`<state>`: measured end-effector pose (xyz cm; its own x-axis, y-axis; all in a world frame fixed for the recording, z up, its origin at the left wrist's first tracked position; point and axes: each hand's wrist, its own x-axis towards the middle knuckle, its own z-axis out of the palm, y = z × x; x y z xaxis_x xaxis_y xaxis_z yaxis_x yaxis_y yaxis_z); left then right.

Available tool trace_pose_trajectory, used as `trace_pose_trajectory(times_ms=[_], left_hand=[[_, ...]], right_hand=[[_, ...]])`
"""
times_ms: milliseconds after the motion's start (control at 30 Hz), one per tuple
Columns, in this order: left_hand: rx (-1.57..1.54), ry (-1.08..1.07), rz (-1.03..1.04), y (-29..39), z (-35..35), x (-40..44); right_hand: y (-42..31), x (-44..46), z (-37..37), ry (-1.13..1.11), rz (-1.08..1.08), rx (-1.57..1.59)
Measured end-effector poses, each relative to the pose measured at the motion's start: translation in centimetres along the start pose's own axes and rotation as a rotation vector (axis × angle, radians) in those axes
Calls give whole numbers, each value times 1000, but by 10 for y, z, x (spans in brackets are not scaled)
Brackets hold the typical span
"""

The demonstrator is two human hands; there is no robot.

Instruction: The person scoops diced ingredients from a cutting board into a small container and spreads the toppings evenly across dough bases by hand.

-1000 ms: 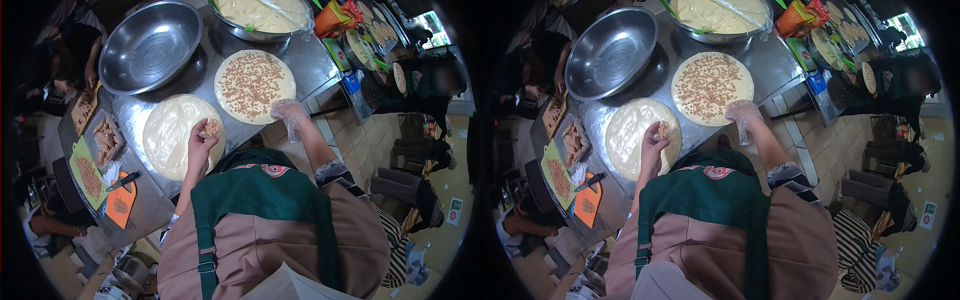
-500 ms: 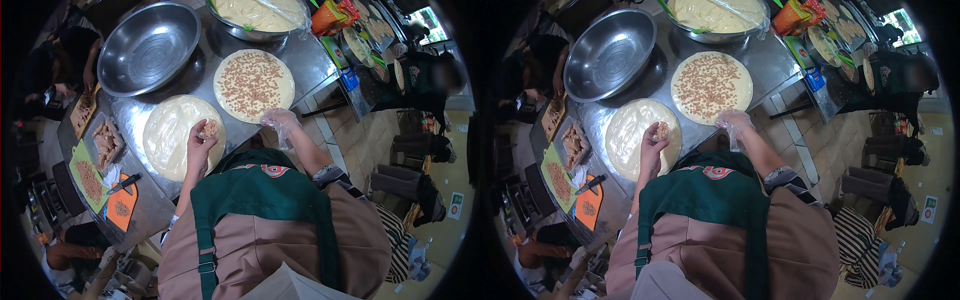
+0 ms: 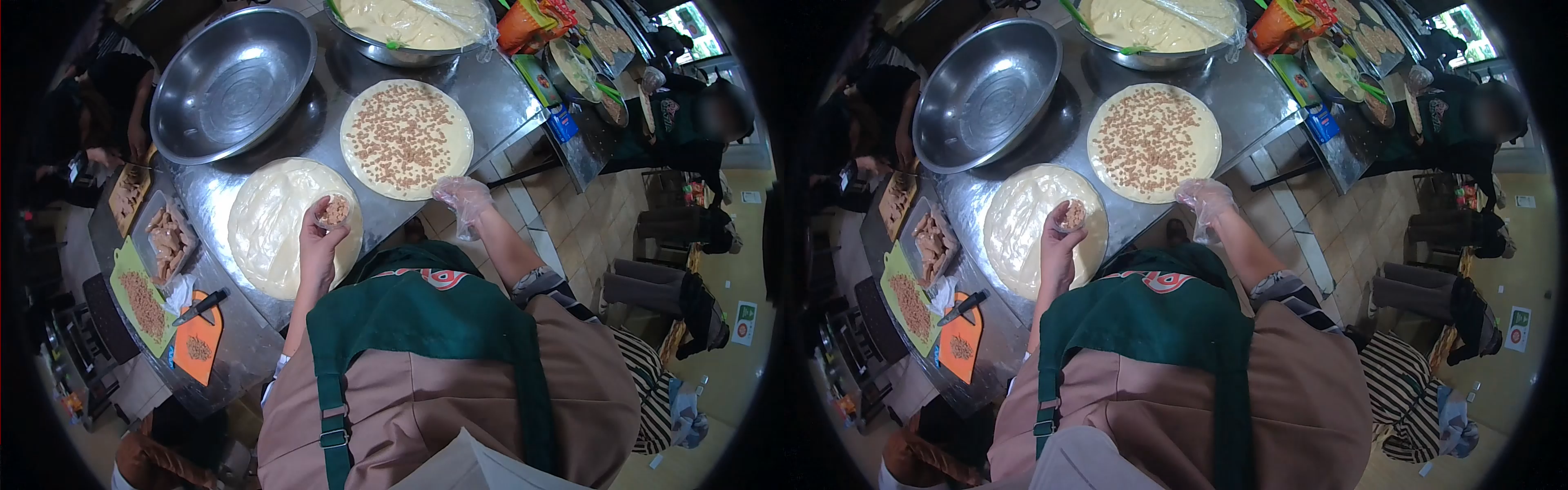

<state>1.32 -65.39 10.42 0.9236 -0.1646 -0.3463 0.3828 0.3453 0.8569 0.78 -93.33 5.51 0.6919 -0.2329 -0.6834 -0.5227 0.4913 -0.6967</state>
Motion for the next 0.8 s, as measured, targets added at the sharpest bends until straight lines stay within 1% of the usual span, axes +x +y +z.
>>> trace_pose_trajectory(times_ms=[33, 100, 133, 167, 200, 233, 300, 433, 533, 600, 633, 700, 733, 800], left_hand=[[8, -1, 4, 0, 0, -1], [11, 3, 11, -1, -1, 0], [15, 10, 18, -2, -2, -1], [15, 10, 20, -2, -3, -1], [11, 17, 18, -2, -4, -1], [7, 26, 18, -2, -5, -2], [14, 38, 20, -2, -6, -2], [32, 42, 22, 0, -4, -1], [27, 23, 16, -1, -3, 0], [33, 18, 18, 0, 0, 1], [37, 14, 19, 1, 2, 2], [46, 16, 23, 1, 6, 2], [54, 20, 26, 1, 8, 3], [65, 24, 35, -1, 11, 5]], right_hand=[[-4, -3, 3, 3, 0, 2], [-14, -8, 12, 161, 8, -18], [-12, 0, 1, 162, 8, -17], [-10, 13, -18, 40, -261, -665], [-12, 13, -20, -97, -528, -1310], [-13, 15, -20, -99, -530, -1309], [-22, 11, -15, 90, -16, -181], [-34, 0, -4, 137, 4, -96], [-40, 6, -8, 110, -61, -94], [-40, 29, -22, 26, -120, -398], [-43, 40, -26, 25, -121, -395], [-53, 49, -27, -27, -117, -833], [-56, 48, -24, -28, -118, -830], [-65, 45, -15, 68, -190, -770]])
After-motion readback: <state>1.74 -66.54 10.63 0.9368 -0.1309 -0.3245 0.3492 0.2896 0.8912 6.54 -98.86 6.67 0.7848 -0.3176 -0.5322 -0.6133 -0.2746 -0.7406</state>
